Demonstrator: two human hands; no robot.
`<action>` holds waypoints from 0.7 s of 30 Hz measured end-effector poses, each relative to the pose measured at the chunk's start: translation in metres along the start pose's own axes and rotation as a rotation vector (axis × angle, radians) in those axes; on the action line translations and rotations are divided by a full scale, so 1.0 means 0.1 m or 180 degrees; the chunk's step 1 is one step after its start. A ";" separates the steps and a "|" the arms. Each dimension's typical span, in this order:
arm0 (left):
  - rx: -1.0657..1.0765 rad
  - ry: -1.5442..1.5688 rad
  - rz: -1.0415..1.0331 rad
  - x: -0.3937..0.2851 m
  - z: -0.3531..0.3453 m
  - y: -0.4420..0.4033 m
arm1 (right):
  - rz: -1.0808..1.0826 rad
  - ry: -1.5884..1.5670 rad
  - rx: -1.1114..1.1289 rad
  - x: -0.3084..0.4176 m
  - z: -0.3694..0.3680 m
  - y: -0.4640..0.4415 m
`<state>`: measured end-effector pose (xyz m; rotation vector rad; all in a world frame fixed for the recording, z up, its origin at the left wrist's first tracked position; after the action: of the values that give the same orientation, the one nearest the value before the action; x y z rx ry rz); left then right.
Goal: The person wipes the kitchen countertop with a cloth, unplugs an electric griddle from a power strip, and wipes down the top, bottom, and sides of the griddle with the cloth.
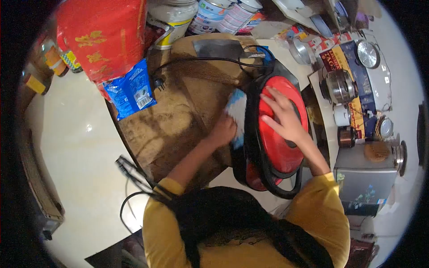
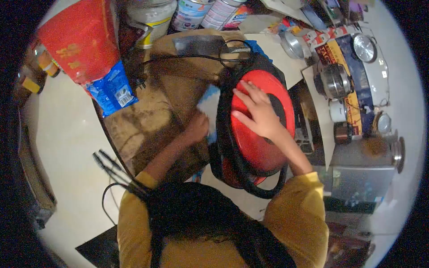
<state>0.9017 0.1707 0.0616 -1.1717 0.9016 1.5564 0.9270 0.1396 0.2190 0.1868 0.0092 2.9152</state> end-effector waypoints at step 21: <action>0.0347 0.2027 -0.2178 -0.18 0.03 -1.45 | -0.0418 -0.4330 -0.2980 -1.10 -0.04 0.06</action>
<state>1.0422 0.2082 0.0779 -1.7054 0.8312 0.5783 1.0315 0.1100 0.2016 1.7053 -1.3528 1.7912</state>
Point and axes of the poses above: each hand's wrist, its own y-axis away from the middle knuckle, its own z-axis out of the back of the hand, x = y × z, the point moved 9 cm from there along -y, towards the middle knuckle, and after that the axes turned 8 degrees about -y, right-handed, at the moved point
